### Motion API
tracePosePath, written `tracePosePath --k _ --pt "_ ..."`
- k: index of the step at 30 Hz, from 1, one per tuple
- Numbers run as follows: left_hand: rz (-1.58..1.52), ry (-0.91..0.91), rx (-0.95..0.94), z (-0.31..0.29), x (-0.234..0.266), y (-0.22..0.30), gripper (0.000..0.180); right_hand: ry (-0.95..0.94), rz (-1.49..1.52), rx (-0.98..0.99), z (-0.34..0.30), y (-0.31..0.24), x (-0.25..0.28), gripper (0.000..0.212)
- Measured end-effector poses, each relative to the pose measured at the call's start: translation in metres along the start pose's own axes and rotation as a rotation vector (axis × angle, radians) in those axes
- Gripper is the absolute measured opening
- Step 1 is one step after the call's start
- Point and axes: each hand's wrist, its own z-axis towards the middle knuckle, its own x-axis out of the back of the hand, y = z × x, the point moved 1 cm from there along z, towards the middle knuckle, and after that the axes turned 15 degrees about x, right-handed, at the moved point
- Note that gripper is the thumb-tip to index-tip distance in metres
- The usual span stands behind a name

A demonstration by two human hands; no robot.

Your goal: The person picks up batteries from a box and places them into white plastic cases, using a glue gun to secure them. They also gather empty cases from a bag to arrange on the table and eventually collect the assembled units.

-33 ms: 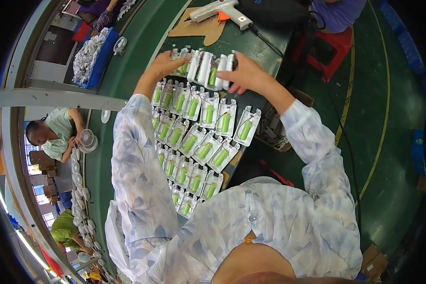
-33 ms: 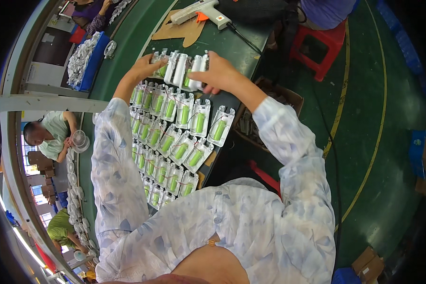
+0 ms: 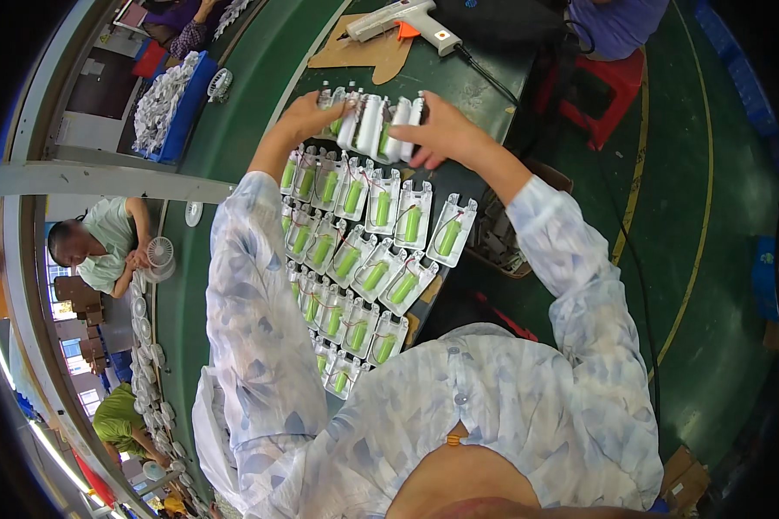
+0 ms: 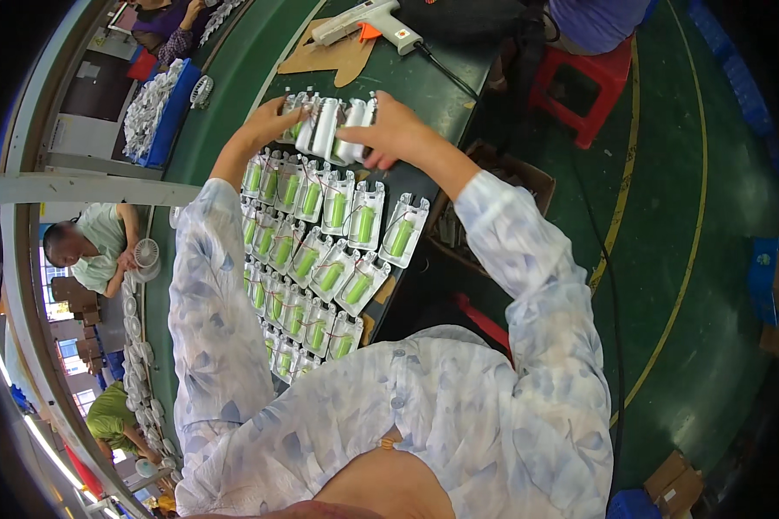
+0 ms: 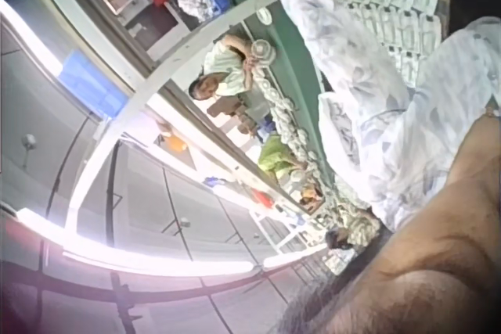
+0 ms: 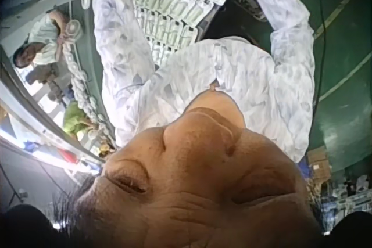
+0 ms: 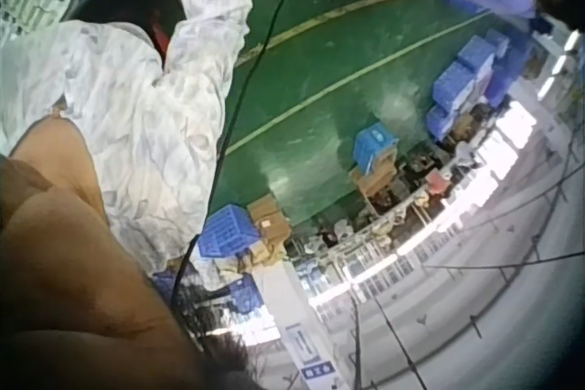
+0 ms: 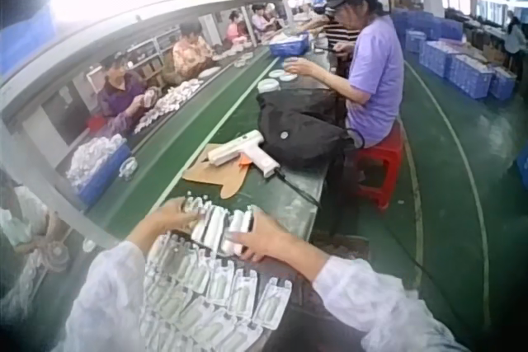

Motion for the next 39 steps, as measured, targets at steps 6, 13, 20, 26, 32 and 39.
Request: tracePosePath --k 6,13,20,26,32,39 --pt "-0.463 -0.235 0.127 -0.012 0.001 0.021 0.064 0.197 0.248 0.022 0.021 0.003 -0.025 0.117" --pt "-0.482 -0.097 -0.474 -0.076 -0.016 0.103 0.056 0.423 0.418 0.257 -0.037 0.013 0.012 0.117" --pt "-0.191 -0.117 -0.539 -0.17 -0.115 0.187 0.072 0.709 0.564 0.231 -0.181 0.047 0.036 0.078" --pt "0.042 -0.175 -0.677 -0.2 -0.135 0.184 0.031 0.909 0.522 -0.052 -0.233 0.156 0.054 0.077" --pt "-0.244 0.438 -0.574 -0.143 -0.029 0.06 0.04 0.746 0.353 -0.32 -0.249 0.19 0.068 0.1" --pt "0.407 0.183 0.228 -0.075 0.035 -0.099 0.129 0.181 0.141 -0.006 -0.199 0.034 0.001 0.058"
